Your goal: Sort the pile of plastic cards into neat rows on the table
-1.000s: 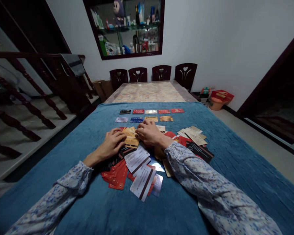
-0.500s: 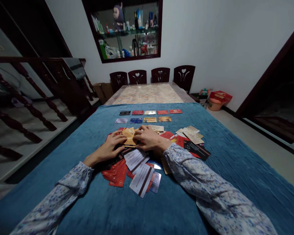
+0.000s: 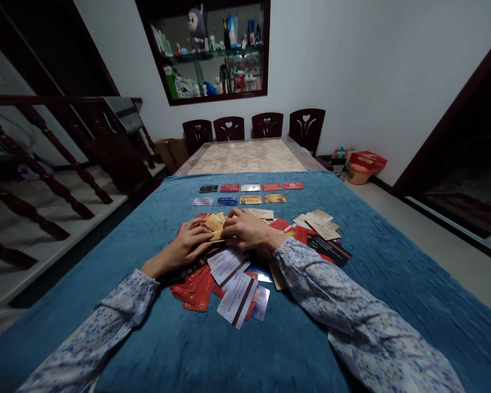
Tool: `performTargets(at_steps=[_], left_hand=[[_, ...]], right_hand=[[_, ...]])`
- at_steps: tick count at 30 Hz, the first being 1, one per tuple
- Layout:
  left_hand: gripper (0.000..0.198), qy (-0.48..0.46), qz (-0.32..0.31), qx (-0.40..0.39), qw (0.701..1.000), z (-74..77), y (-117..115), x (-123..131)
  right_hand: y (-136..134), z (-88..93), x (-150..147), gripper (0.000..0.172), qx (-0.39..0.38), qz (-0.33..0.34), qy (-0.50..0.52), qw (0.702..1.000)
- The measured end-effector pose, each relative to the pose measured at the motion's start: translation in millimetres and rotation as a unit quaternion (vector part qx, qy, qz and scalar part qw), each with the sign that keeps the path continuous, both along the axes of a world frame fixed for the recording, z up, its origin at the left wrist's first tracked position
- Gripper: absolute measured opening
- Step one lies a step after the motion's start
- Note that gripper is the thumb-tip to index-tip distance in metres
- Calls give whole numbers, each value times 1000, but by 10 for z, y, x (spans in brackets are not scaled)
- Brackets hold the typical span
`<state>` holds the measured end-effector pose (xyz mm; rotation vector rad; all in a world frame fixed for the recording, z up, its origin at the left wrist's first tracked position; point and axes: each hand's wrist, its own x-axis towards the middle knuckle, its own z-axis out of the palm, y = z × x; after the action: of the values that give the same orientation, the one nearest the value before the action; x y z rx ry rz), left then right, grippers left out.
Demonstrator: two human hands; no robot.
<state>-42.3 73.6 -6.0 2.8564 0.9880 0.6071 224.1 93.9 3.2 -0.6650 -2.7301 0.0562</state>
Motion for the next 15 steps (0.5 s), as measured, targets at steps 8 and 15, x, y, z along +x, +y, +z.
performTargets(at_steps=[8,15], left_hand=[[25,-92,7,28,995,-95,100,-33],[27,-128,2,34,991,-143,124,-33]], right_hand=[[103,-121,-7,27,64,-42,85,993],[88,-174,-30,20,97,-79,145,982]])
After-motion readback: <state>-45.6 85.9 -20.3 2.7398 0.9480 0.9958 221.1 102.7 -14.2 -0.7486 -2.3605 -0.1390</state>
